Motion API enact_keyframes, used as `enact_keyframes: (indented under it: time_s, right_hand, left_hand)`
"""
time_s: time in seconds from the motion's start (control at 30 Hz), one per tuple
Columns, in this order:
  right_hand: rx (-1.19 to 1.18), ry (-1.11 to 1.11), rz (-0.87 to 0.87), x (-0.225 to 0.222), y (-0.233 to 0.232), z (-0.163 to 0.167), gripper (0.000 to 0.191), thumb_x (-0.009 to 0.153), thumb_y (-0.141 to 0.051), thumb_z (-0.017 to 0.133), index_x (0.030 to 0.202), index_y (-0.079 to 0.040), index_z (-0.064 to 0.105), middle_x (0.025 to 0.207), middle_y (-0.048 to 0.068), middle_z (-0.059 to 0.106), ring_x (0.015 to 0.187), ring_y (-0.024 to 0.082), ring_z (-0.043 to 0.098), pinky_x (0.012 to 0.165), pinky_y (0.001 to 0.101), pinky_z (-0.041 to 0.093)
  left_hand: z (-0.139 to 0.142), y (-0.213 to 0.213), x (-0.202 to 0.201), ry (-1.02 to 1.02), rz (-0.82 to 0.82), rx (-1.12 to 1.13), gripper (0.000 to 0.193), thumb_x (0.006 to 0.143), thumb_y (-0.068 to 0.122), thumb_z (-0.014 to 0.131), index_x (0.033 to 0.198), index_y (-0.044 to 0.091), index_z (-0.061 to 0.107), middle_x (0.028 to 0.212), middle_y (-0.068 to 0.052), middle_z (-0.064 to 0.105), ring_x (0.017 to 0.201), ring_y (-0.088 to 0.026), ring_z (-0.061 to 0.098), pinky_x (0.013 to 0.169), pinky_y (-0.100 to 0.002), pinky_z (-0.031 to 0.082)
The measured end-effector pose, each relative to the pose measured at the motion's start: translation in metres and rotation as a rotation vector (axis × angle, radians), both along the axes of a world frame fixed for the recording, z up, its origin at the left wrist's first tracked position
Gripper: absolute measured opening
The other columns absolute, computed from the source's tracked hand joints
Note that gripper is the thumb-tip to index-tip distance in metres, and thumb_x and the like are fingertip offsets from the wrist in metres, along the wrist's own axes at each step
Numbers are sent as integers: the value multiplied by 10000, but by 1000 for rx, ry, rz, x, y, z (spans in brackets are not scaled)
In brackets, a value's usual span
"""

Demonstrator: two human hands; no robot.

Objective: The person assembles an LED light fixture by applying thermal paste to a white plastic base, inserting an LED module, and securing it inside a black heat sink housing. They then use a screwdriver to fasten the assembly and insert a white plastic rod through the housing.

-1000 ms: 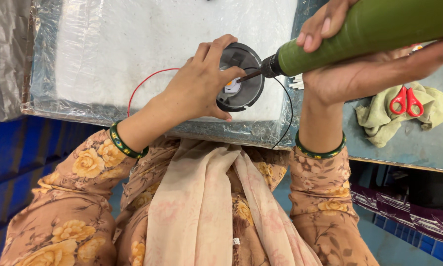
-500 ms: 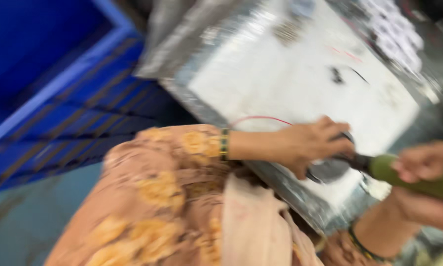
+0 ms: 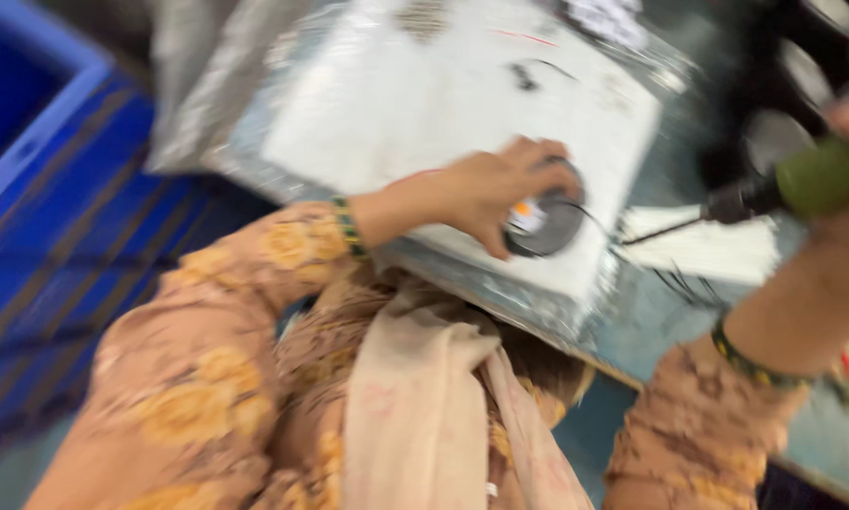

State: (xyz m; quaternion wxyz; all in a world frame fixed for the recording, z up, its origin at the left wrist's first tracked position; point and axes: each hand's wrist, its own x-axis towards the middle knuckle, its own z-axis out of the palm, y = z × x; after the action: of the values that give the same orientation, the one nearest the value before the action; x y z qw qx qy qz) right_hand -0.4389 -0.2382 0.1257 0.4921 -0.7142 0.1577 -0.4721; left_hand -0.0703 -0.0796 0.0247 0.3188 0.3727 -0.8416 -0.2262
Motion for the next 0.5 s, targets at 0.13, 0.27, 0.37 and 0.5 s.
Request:
enact_keyframes:
  time_s: [0.13, 0.27, 0.37, 0.5]
  right_hand:
    - [-100, -47, -13, 33, 48, 48, 258, 1176, -192, 681, 1032, -4, 578, 885, 129, 609, 766, 263, 640, 692, 357, 537]
    - [-129, -97, -157, 75, 75, 63, 247, 1188, -171, 716, 1075, 8, 588, 907, 143, 648, 763, 287, 692, 681, 384, 578]
    - [-110, -91, -283, 96, 84, 62, 252, 1160, -175, 736, 1079, 32, 615, 896, 136, 673, 759, 256, 692, 691, 361, 573]
    - [-172, -87, -278, 108, 81, 55, 195, 1163, -149, 712, 1134, 23, 625, 941, 114, 683, 837, 224, 712, 755, 339, 597]
  left_hand:
    - [27, -30, 15, -185, -207, -17, 1017, 455, 289, 983, 1333, 267, 469, 1518, -147, 362, 1271, -430, 484, 844, -509, 565]
    - [47, -57, 21, -309, -257, -11, 1049, 471, 365, 999, 1356, 231, 451, 1524, -130, 369, 1273, -393, 488, 905, -494, 547]
    - [50, -55, 22, -436, -182, 57, 1067, 476, 384, 992, 1366, 232, 423, 1549, -77, 362, 1301, -330, 497, 878, -473, 565]
    - [54, -33, 30, -378, -58, -24, 1177, 486, 435, 984, 1461, 201, 370, 1557, -117, 327, 1216, -374, 565, 797, -456, 582]
